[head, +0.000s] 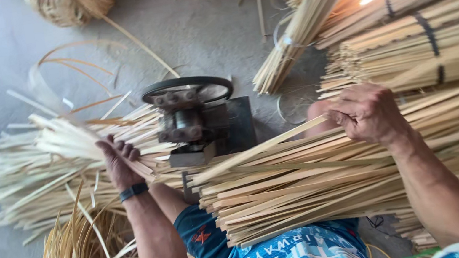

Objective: The person sits on the floor and repeatedly feeds long bamboo strips through a powered splitting machine, guiding each strip with both hands. The machine splits the strips into thinner pieces that fall to the left, while the person collects and stacks the processed strips.

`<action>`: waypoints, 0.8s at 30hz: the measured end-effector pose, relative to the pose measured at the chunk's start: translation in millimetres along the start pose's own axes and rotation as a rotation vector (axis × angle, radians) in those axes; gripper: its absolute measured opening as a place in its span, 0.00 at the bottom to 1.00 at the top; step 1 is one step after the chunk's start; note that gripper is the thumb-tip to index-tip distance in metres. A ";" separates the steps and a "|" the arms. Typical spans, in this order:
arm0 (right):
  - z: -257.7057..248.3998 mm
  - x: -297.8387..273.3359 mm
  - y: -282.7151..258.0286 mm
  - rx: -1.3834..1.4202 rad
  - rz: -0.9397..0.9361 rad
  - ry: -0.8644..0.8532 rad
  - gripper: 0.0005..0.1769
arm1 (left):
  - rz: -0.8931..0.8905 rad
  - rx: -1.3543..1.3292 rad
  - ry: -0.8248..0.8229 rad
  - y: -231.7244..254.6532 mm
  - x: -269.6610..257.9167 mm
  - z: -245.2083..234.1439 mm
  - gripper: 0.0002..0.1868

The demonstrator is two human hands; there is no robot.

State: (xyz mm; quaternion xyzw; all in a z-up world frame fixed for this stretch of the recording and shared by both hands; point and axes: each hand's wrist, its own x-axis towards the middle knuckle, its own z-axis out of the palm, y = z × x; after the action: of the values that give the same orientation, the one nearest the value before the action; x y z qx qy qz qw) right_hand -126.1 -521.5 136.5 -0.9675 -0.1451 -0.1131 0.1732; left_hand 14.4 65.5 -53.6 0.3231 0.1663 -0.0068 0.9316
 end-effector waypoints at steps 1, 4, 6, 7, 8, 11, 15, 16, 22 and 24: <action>-0.3 0.4 0.1 -0.042 0.011 -0.010 0.08 | -0.018 -0.062 -0.004 -0.7 -2.2 4.8 0.25; 0.1 -1.9 7.1 -0.029 0.070 0.042 0.09 | -0.031 0.049 0.063 -3.2 -15.9 18.5 0.19; 0.8 -5.1 16.4 -0.056 0.061 0.086 0.12 | -0.032 0.008 0.027 -2.6 -22.7 27.5 0.16; 3.8 -6.8 20.9 -0.068 0.058 0.109 0.14 | -0.034 -0.012 0.008 -2.8 -25.6 30.9 0.16; 6.5 -9.4 25.3 -0.084 0.103 0.056 0.13 | -0.037 -0.027 0.004 -3.2 -28.2 34.0 0.15; 18.7 -16.1 36.9 -0.139 0.194 -0.053 0.12 | -0.015 -0.016 0.011 -4.7 -33.6 41.0 0.14; 26.0 -24.8 50.9 -0.144 0.148 -0.030 0.13 | 0.042 0.098 0.066 -7.0 -40.6 46.4 0.14; 25.1 -24.8 54.3 -0.120 0.126 -0.017 0.13 | 0.043 0.119 0.073 -6.3 -42.2 47.5 0.13; 32.8 -18.2 46.2 -0.302 0.214 -0.197 0.14 | 0.061 0.175 0.125 -11.7 -40.4 58.3 0.17; 43.7 -12.5 31.1 -0.302 0.191 -0.223 0.14 | 0.043 0.147 0.133 -16.4 -38.2 63.6 0.19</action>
State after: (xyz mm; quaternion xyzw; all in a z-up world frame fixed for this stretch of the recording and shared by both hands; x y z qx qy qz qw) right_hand -120.4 -536.4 83.8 -0.9984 -0.0524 -0.0091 0.0190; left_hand -4.2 10.5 -4.6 0.3938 0.2196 0.0225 0.8923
